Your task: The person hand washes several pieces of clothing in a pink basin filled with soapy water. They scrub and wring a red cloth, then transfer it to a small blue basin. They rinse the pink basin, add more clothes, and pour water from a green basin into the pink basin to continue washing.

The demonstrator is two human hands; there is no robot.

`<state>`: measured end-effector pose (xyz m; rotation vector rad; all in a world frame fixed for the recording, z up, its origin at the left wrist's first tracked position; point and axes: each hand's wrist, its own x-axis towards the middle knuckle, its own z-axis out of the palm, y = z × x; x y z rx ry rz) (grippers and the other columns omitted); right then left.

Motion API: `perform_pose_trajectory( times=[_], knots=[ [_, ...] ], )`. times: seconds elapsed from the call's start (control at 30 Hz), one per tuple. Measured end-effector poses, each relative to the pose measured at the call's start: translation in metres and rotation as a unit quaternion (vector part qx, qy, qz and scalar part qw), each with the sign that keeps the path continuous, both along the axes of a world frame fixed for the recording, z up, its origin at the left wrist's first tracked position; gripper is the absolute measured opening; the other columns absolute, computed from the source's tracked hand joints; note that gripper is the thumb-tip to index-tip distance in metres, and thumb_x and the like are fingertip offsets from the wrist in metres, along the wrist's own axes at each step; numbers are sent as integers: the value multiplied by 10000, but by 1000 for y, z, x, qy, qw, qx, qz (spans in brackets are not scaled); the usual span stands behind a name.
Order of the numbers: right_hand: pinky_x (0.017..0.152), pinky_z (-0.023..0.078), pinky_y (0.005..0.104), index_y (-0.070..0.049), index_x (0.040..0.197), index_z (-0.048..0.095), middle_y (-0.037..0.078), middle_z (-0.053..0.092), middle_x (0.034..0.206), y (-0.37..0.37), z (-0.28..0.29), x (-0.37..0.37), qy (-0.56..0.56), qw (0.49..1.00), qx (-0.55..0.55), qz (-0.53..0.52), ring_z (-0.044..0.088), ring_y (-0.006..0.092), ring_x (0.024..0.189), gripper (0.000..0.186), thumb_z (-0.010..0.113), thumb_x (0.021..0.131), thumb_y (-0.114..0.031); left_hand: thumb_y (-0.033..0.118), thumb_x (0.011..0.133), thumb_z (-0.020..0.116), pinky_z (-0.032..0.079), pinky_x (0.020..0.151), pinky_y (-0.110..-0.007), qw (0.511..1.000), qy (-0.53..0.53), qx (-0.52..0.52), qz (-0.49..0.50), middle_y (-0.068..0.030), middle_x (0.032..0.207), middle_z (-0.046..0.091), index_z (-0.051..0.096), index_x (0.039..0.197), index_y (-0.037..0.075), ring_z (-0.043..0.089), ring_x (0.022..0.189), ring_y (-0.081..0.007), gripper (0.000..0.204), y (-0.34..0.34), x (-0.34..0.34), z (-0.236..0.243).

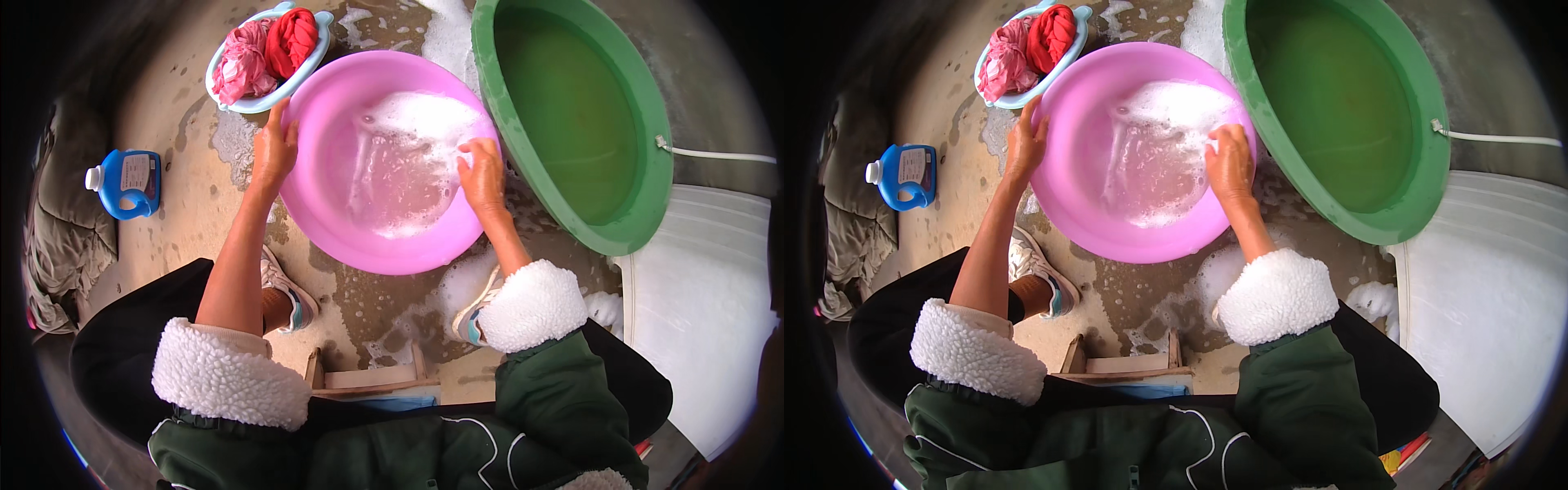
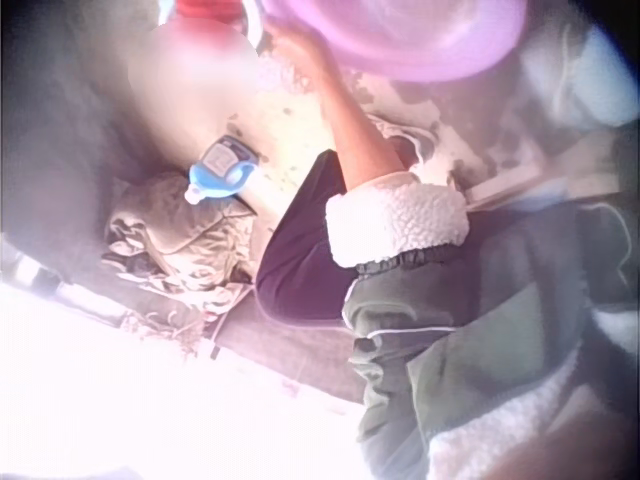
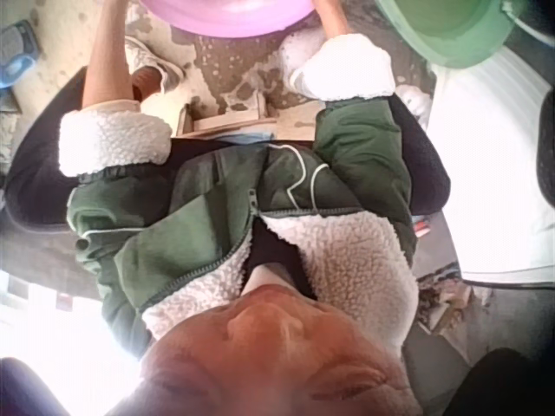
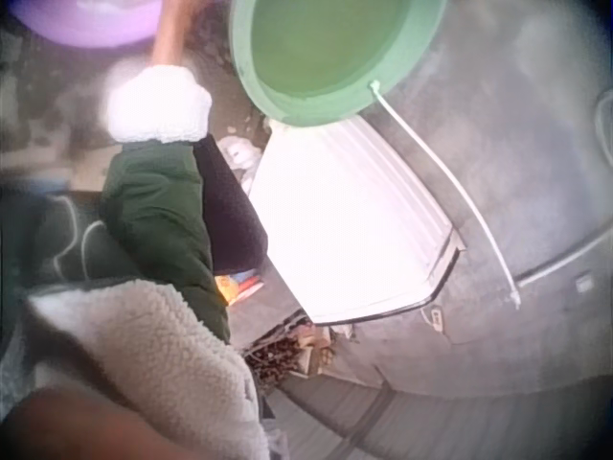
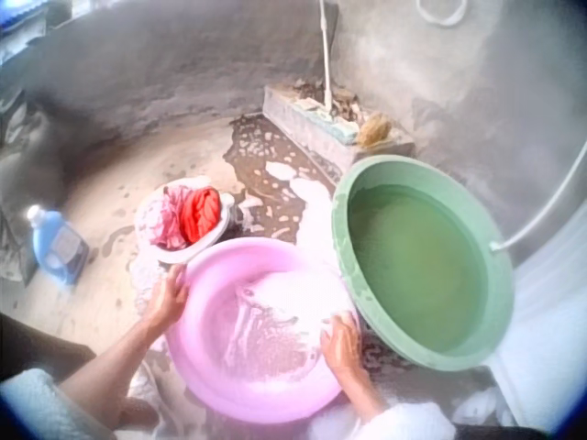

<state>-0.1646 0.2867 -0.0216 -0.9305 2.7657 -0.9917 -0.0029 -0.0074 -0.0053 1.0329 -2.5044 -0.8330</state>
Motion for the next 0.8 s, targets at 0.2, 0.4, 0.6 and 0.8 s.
perform_pose_trajectory(
  times=[0.2,0.4,0.6,0.8],
  knots=[
    [961,448,433,-16,1401,317,244,583,1147,41,-6,23,34,981,133,-139,561,414,1073,758,720,766,-109,186,925,510,485,873,-460,996,30,44,73,-253,1064,641,444,1348,173,623,986,-423,428,21,40,-45],
    [895,478,464,-25,1226,438,285,631,1052,47,1,46,-221,959,92,-150,602,442,1020,492,661,806,-154,198,925,538,492,879,-427,978,5,139,157,-239,1129,629,452,1351,157,632,1026,-370,437,12,88,-57],
    [883,485,428,-27,1133,541,215,667,1024,79,-21,30,-193,972,6,-134,634,379,979,463,715,749,-219,260,913,575,488,874,-437,988,-101,106,50,-252,1098,634,485,1292,83,627,1018,-380,428,9,92,-66],
    [804,526,412,-7,1210,517,209,668,1021,101,-46,15,-240,968,7,-75,664,324,923,519,708,788,-241,306,905,586,501,836,-428,978,-107,163,72,-225,1034,662,545,1219,41,652,960,-345,413,15,90,-59]
  ],
)
